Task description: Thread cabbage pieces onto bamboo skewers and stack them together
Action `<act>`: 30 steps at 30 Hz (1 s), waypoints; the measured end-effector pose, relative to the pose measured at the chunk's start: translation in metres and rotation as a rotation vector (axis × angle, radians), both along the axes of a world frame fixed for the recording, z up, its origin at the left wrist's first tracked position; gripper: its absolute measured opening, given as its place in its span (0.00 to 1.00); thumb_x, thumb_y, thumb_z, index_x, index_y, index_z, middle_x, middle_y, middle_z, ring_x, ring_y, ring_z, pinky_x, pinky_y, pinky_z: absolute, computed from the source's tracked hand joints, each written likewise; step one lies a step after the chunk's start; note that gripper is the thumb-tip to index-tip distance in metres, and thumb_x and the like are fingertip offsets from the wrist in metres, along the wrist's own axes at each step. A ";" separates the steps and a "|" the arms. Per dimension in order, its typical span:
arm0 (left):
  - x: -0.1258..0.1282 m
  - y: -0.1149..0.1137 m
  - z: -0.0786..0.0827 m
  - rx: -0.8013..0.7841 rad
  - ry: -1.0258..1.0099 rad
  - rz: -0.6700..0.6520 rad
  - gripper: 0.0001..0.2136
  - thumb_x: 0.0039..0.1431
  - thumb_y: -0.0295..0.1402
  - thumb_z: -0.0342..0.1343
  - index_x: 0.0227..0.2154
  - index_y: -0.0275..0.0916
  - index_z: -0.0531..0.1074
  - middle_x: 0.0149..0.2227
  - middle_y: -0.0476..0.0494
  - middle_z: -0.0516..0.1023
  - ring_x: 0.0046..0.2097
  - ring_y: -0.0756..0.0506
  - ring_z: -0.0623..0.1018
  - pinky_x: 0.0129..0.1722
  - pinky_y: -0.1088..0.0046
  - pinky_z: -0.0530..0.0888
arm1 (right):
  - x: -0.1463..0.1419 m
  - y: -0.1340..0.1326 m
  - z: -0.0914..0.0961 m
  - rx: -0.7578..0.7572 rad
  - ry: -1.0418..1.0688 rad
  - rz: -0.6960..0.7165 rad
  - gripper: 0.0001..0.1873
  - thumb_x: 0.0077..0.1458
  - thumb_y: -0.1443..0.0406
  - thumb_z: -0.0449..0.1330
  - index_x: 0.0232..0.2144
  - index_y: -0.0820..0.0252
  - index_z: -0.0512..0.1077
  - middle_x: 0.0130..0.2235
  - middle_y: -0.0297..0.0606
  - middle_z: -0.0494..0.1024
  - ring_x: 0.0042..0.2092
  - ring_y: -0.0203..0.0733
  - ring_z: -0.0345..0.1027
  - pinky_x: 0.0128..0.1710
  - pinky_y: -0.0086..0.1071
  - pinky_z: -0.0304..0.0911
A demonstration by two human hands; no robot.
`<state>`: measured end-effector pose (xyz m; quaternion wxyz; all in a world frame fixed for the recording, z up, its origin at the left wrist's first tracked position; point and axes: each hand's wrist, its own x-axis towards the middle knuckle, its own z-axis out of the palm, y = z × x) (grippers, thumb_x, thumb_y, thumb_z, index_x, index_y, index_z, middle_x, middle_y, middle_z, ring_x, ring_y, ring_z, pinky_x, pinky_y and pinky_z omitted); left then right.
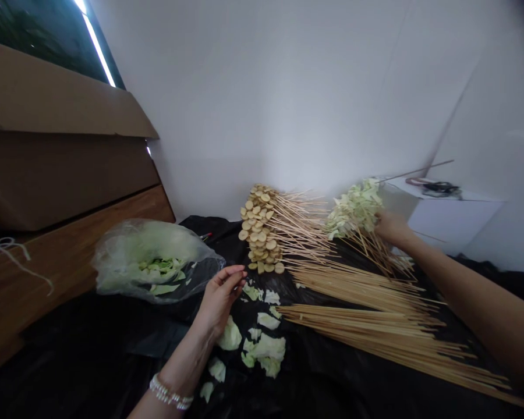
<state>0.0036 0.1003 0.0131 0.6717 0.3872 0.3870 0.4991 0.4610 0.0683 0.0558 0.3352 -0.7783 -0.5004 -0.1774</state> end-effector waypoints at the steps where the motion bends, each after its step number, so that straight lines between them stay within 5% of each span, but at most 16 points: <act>1: 0.000 0.000 0.000 0.002 -0.003 0.004 0.16 0.36 0.33 0.71 0.32 0.36 0.78 0.31 0.47 0.79 0.29 0.55 0.74 0.29 0.82 0.69 | -0.005 -0.004 0.003 -0.035 -0.034 -0.002 0.07 0.41 0.77 0.57 0.25 0.69 0.74 0.26 0.51 0.74 0.32 0.46 0.67 0.32 0.37 0.55; 7: -0.004 -0.001 0.002 0.035 0.037 -0.002 0.14 0.38 0.33 0.70 0.31 0.36 0.77 0.31 0.46 0.79 0.29 0.54 0.74 0.29 0.81 0.68 | -0.070 -0.026 0.014 -0.094 -0.223 0.086 0.14 0.54 0.71 0.54 0.42 0.66 0.74 0.41 0.55 0.75 0.40 0.49 0.68 0.38 0.38 0.55; 11: -0.007 0.001 0.002 0.156 0.203 -0.118 0.11 0.44 0.35 0.66 0.32 0.36 0.77 0.30 0.45 0.78 0.28 0.53 0.73 0.29 0.80 0.67 | -0.154 -0.036 0.004 -0.031 -0.256 0.369 0.13 0.58 0.68 0.51 0.40 0.61 0.75 0.38 0.44 0.76 0.40 0.46 0.68 0.40 0.35 0.60; 14: -0.008 0.004 -0.002 0.324 0.385 -0.190 0.09 0.49 0.35 0.63 0.31 0.35 0.77 0.28 0.45 0.78 0.28 0.52 0.72 0.29 0.78 0.66 | -0.219 -0.046 -0.007 -0.150 -0.192 0.652 0.13 0.59 0.69 0.49 0.38 0.59 0.75 0.37 0.41 0.76 0.40 0.42 0.67 0.42 0.33 0.60; 17: -0.010 0.005 -0.008 0.519 0.564 -0.307 0.08 0.49 0.33 0.63 0.31 0.34 0.77 0.30 0.45 0.78 0.31 0.50 0.72 0.32 0.76 0.67 | -0.261 -0.056 -0.017 -0.349 -0.163 0.784 0.13 0.59 0.70 0.50 0.35 0.59 0.75 0.36 0.40 0.75 0.40 0.41 0.66 0.43 0.32 0.58; 22: -0.011 -0.007 -0.003 0.790 0.793 -0.594 0.10 0.46 0.32 0.66 0.34 0.38 0.79 0.34 0.46 0.78 0.37 0.47 0.74 0.38 0.74 0.67 | -0.263 -0.066 -0.039 -0.512 -0.065 0.734 0.12 0.57 0.70 0.52 0.29 0.60 0.75 0.33 0.38 0.74 0.37 0.39 0.65 0.37 0.30 0.55; 30: -0.006 -0.019 -0.004 1.041 1.063 -0.641 0.08 0.47 0.30 0.65 0.33 0.42 0.79 0.36 0.46 0.77 0.43 0.44 0.72 0.44 0.71 0.65 | -0.249 -0.074 -0.057 -0.643 -0.068 0.717 0.06 0.52 0.69 0.57 0.26 0.59 0.74 0.33 0.38 0.74 0.36 0.39 0.67 0.36 0.30 0.54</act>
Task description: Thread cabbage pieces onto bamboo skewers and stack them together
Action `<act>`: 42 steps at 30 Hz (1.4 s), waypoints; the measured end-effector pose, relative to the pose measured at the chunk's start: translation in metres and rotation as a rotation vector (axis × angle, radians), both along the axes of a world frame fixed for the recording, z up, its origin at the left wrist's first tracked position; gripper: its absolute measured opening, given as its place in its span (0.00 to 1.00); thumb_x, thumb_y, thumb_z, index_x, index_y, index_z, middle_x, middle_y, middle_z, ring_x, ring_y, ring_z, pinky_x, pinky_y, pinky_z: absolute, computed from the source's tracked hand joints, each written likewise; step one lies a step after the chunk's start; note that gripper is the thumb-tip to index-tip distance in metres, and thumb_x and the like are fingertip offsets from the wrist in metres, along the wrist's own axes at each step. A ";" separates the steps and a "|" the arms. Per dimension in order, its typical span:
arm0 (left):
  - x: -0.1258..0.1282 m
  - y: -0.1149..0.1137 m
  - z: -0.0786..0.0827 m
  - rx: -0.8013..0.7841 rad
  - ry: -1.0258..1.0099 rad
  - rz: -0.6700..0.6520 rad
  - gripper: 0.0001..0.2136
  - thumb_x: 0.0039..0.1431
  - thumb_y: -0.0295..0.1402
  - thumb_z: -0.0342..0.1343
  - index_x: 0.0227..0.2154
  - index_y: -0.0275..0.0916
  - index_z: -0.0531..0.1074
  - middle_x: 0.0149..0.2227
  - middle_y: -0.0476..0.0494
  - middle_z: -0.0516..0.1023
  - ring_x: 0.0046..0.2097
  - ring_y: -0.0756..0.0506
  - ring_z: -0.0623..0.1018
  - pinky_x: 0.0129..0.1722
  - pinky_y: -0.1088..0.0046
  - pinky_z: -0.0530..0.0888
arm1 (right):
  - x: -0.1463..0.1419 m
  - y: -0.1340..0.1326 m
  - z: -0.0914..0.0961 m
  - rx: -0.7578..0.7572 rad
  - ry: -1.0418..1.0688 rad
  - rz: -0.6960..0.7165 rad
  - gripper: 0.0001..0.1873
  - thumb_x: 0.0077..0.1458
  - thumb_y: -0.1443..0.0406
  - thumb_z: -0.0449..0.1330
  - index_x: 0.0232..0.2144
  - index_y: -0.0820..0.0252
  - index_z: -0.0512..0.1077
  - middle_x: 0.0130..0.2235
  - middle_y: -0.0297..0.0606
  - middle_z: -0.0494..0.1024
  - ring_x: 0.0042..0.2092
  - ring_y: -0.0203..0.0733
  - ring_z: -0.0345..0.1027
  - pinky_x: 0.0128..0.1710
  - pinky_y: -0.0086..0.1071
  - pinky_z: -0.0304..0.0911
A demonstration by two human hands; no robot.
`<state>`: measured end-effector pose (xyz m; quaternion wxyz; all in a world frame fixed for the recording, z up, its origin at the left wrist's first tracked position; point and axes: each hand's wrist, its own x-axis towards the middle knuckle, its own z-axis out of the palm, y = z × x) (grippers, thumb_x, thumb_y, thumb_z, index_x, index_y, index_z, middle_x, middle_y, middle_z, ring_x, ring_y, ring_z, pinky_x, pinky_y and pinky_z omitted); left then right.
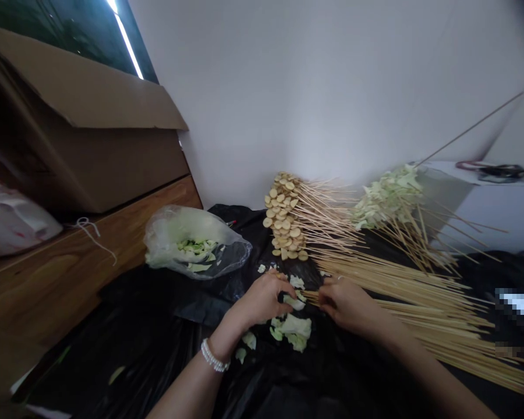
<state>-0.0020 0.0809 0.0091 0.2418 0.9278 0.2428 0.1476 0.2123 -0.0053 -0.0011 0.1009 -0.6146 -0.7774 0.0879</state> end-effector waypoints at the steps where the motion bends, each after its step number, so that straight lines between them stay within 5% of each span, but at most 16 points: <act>1: 0.001 0.000 -0.002 0.001 -0.002 0.006 0.06 0.49 0.31 0.64 0.32 0.42 0.79 0.35 0.46 0.77 0.43 0.44 0.72 0.44 0.71 0.65 | -0.002 -0.001 -0.001 0.010 -0.026 -0.002 0.07 0.52 0.70 0.56 0.26 0.60 0.73 0.33 0.39 0.74 0.36 0.39 0.67 0.36 0.30 0.54; 6: 0.004 0.005 -0.004 -0.170 -0.218 0.103 0.05 0.56 0.33 0.58 0.30 0.38 0.77 0.32 0.46 0.77 0.37 0.47 0.74 0.40 0.73 0.67 | -0.005 -0.004 0.001 0.127 -0.065 0.000 0.10 0.55 0.71 0.52 0.25 0.60 0.70 0.31 0.38 0.74 0.34 0.38 0.66 0.33 0.30 0.52; 13: 0.009 0.001 0.003 -1.008 -0.644 0.239 0.14 0.49 0.38 0.65 0.35 0.36 0.72 0.33 0.46 0.75 0.34 0.49 0.76 0.34 0.74 0.74 | -0.010 -0.005 0.000 0.335 0.047 -0.060 0.12 0.65 0.67 0.43 0.36 0.59 0.67 0.29 0.35 0.73 0.30 0.37 0.65 0.30 0.29 0.50; 17: 0.010 -0.003 0.006 -1.258 -0.763 0.318 0.14 0.46 0.33 0.68 0.35 0.36 0.72 0.33 0.46 0.77 0.35 0.48 0.79 0.37 0.74 0.76 | -0.018 -0.005 0.000 0.426 0.053 -0.082 0.13 0.65 0.66 0.45 0.37 0.58 0.68 0.30 0.35 0.74 0.31 0.37 0.66 0.29 0.29 0.51; 27: 0.015 -0.005 -0.001 -1.330 -0.744 0.280 0.19 0.42 0.26 0.71 0.39 0.31 0.76 0.36 0.40 0.80 0.38 0.46 0.80 0.46 0.71 0.75 | -0.026 -0.008 -0.003 0.560 0.066 -0.079 0.14 0.63 0.68 0.47 0.43 0.58 0.72 0.35 0.38 0.75 0.35 0.39 0.68 0.33 0.30 0.57; 34: 0.011 -0.001 -0.002 -1.423 -0.794 0.253 0.14 0.52 0.30 0.64 0.42 0.31 0.76 0.46 0.34 0.79 0.45 0.45 0.79 0.49 0.70 0.73 | -0.024 -0.011 -0.001 0.625 -0.028 -0.156 0.21 0.61 0.70 0.47 0.54 0.56 0.67 0.37 0.39 0.77 0.34 0.39 0.70 0.32 0.31 0.60; 42: 0.013 0.000 -0.007 -1.386 -0.789 0.232 0.15 0.49 0.32 0.67 0.40 0.31 0.78 0.44 0.35 0.80 0.43 0.47 0.79 0.49 0.72 0.72 | -0.031 -0.011 -0.004 0.647 -0.073 -0.125 0.18 0.59 0.73 0.47 0.46 0.61 0.73 0.33 0.40 0.77 0.34 0.39 0.69 0.33 0.30 0.59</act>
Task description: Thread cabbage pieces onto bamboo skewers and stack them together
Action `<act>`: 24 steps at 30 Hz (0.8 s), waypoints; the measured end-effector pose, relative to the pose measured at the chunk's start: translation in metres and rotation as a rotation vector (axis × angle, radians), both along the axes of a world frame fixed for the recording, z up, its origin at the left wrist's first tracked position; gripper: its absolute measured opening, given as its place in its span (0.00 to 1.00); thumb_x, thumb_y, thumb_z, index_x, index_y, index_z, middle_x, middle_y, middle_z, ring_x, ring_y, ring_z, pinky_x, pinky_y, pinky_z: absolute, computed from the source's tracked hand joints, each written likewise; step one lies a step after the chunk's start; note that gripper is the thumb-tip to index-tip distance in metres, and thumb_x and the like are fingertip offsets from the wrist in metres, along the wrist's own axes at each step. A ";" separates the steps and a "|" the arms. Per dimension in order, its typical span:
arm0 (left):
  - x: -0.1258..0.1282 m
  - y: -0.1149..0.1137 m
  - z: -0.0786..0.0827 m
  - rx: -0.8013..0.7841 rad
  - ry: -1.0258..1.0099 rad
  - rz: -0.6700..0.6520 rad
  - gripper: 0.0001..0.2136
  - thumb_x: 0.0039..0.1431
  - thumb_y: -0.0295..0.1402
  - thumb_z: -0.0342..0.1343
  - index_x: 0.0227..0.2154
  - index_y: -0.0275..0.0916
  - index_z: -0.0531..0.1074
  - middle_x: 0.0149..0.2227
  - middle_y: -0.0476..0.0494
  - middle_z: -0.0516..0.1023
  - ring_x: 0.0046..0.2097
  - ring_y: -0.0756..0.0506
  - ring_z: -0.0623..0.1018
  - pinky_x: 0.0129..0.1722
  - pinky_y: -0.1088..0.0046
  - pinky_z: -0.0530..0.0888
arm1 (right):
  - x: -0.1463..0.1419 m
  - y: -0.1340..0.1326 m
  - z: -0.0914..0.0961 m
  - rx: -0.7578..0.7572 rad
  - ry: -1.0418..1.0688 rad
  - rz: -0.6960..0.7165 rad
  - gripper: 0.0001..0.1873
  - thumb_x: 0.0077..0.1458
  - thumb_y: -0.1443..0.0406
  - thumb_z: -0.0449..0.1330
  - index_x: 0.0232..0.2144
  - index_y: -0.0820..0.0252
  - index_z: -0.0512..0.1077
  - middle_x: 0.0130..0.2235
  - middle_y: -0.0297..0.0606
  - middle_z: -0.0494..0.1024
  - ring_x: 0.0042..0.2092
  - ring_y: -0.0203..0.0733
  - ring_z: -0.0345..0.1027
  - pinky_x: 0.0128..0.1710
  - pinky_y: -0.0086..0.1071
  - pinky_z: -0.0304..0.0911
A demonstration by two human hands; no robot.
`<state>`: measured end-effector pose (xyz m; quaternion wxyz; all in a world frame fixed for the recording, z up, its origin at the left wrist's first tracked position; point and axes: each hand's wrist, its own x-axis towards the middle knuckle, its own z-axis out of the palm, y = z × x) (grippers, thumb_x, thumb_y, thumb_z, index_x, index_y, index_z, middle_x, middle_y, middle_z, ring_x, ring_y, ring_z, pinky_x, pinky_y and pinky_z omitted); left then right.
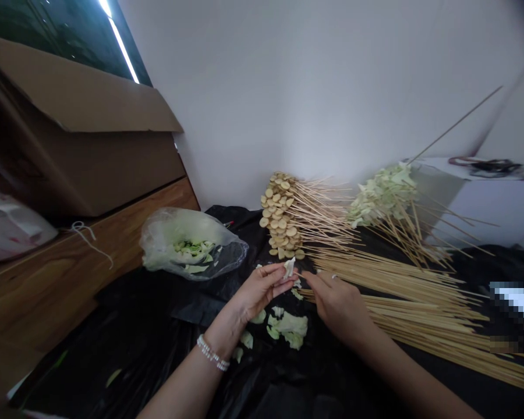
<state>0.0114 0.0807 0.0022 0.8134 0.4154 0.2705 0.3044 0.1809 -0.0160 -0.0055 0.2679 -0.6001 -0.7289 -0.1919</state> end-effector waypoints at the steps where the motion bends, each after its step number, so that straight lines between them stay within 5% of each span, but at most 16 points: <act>1: 0.000 0.000 0.000 0.007 0.002 0.000 0.15 0.49 0.32 0.67 0.39 0.31 0.78 0.44 0.36 0.80 0.43 0.47 0.79 0.49 0.73 0.73 | -0.001 0.000 -0.001 -0.006 -0.007 -0.005 0.18 0.59 0.73 0.48 0.46 0.61 0.73 0.33 0.40 0.77 0.33 0.39 0.69 0.32 0.30 0.58; 13: 0.004 -0.007 0.007 0.193 0.124 0.090 0.20 0.43 0.35 0.70 0.41 0.33 0.79 0.39 0.38 0.82 0.42 0.46 0.79 0.50 0.68 0.72 | 0.000 0.000 -0.007 -0.006 -0.041 -0.047 0.22 0.56 0.75 0.48 0.50 0.61 0.71 0.35 0.40 0.78 0.32 0.38 0.69 0.30 0.28 0.58; 18: 0.004 -0.006 0.007 0.198 0.082 0.079 0.19 0.47 0.39 0.67 0.41 0.33 0.79 0.42 0.37 0.81 0.43 0.45 0.78 0.49 0.68 0.73 | -0.002 -0.001 -0.005 -0.013 -0.031 -0.051 0.21 0.58 0.74 0.47 0.49 0.60 0.71 0.34 0.40 0.77 0.32 0.38 0.69 0.30 0.29 0.58; 24: 0.003 -0.005 0.009 0.133 0.064 0.138 0.17 0.40 0.32 0.71 0.37 0.33 0.80 0.39 0.41 0.81 0.39 0.48 0.79 0.49 0.71 0.73 | -0.004 -0.001 -0.004 0.043 0.074 -0.021 0.14 0.64 0.68 0.46 0.42 0.62 0.72 0.33 0.41 0.77 0.34 0.38 0.70 0.35 0.29 0.60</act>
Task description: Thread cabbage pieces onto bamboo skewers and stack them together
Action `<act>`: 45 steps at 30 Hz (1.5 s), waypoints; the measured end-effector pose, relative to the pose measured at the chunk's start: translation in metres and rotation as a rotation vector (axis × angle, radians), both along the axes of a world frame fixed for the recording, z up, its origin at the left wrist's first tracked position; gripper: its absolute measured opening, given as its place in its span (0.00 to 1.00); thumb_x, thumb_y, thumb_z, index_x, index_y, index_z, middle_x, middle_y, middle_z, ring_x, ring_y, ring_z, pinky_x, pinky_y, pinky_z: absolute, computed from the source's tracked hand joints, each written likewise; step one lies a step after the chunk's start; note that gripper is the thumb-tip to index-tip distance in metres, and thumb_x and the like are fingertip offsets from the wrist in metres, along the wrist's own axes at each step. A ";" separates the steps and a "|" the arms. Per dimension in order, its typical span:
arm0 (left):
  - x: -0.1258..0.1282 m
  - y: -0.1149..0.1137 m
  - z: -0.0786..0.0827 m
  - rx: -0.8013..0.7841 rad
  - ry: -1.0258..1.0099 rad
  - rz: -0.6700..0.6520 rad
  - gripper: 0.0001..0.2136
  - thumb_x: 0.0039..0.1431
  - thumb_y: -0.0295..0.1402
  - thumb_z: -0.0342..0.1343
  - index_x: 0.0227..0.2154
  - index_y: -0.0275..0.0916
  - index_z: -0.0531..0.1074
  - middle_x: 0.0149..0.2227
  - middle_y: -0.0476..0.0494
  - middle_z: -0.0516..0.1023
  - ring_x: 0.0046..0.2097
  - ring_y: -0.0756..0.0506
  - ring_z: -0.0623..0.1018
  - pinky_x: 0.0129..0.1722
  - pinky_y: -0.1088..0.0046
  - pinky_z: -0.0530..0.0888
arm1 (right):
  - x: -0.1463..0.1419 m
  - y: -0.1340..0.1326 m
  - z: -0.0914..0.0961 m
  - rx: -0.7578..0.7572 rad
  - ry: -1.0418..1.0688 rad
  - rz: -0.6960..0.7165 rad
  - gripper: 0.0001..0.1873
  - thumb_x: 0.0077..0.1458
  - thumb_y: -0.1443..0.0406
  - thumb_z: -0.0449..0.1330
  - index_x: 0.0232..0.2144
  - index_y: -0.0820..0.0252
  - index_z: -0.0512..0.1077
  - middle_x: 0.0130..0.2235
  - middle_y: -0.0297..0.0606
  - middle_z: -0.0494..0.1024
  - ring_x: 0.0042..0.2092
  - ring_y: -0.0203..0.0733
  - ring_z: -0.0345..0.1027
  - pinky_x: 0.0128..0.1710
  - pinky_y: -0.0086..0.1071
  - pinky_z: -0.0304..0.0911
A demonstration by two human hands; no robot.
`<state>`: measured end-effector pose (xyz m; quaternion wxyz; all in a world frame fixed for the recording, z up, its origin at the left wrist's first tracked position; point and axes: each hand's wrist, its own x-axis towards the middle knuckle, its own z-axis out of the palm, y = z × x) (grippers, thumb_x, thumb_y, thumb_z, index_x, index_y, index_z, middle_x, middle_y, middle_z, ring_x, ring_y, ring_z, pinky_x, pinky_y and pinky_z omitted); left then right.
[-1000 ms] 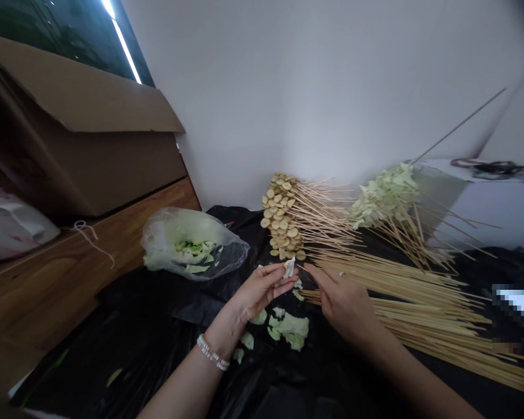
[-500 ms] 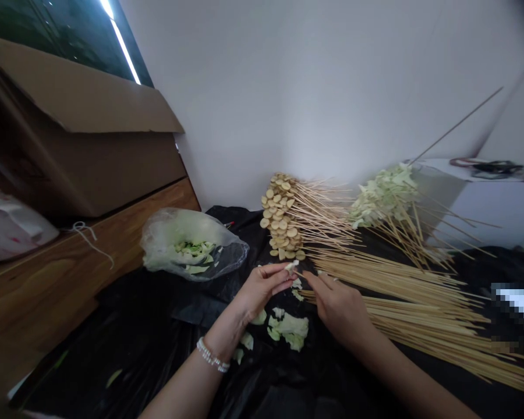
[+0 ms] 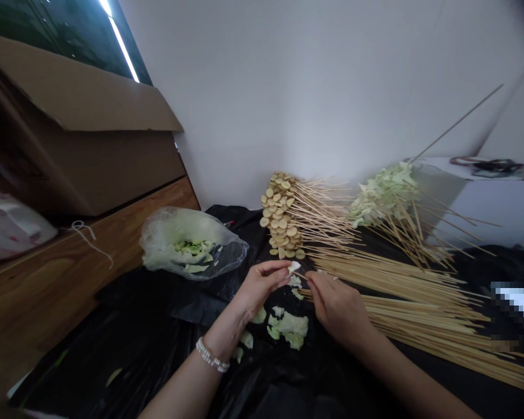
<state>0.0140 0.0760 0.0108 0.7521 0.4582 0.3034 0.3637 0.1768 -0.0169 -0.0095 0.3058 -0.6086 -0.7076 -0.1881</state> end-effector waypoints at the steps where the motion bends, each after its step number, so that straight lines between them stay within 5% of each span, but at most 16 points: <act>1: 0.000 0.000 0.001 -0.014 -0.011 0.016 0.17 0.39 0.31 0.72 0.35 0.33 0.79 0.37 0.42 0.81 0.38 0.49 0.79 0.48 0.71 0.73 | 0.000 0.000 0.000 0.002 0.021 0.010 0.14 0.64 0.69 0.46 0.40 0.61 0.72 0.33 0.40 0.77 0.34 0.38 0.70 0.36 0.28 0.60; 10: -0.002 0.001 0.002 -0.130 -0.047 -0.012 0.16 0.34 0.28 0.73 0.29 0.32 0.77 0.32 0.44 0.81 0.34 0.51 0.79 0.41 0.76 0.75 | -0.002 -0.001 -0.004 0.025 0.009 0.072 0.14 0.62 0.73 0.45 0.35 0.61 0.71 0.31 0.39 0.76 0.33 0.36 0.69 0.35 0.28 0.59; 17: -0.001 -0.001 0.000 -0.109 -0.024 -0.052 0.16 0.34 0.27 0.73 0.28 0.31 0.76 0.30 0.46 0.79 0.33 0.51 0.79 0.40 0.76 0.75 | -0.004 -0.001 -0.004 0.020 -0.008 0.104 0.15 0.62 0.73 0.45 0.35 0.62 0.71 0.31 0.39 0.76 0.31 0.36 0.69 0.33 0.28 0.59; 25: -0.008 0.008 0.007 -0.081 -0.122 0.051 0.13 0.38 0.26 0.72 0.29 0.32 0.77 0.31 0.46 0.80 0.33 0.53 0.78 0.39 0.80 0.75 | 0.004 -0.001 0.004 0.035 0.018 0.086 0.14 0.64 0.70 0.46 0.36 0.61 0.72 0.30 0.38 0.76 0.32 0.36 0.70 0.34 0.27 0.58; 35: -0.009 0.004 0.007 -0.078 -0.054 -0.026 0.14 0.38 0.28 0.72 0.30 0.32 0.76 0.31 0.46 0.79 0.32 0.53 0.78 0.40 0.79 0.74 | 0.002 -0.001 0.000 0.049 -0.009 0.106 0.14 0.61 0.74 0.46 0.35 0.62 0.72 0.30 0.38 0.75 0.31 0.35 0.68 0.33 0.27 0.58; 41: 0.001 -0.002 -0.002 0.012 0.019 -0.126 0.16 0.35 0.31 0.73 0.29 0.32 0.76 0.33 0.45 0.79 0.33 0.51 0.77 0.40 0.74 0.72 | -0.001 0.000 -0.002 0.074 -0.027 0.135 0.14 0.62 0.73 0.46 0.36 0.62 0.72 0.28 0.37 0.74 0.29 0.34 0.67 0.31 0.27 0.58; 45: 0.000 -0.004 0.004 0.306 0.159 -0.130 0.18 0.39 0.35 0.71 0.34 0.35 0.74 0.35 0.45 0.77 0.37 0.49 0.74 0.39 0.74 0.70 | 0.007 0.001 0.004 0.140 0.003 0.107 0.13 0.63 0.71 0.48 0.39 0.64 0.72 0.31 0.39 0.76 0.31 0.36 0.70 0.33 0.28 0.59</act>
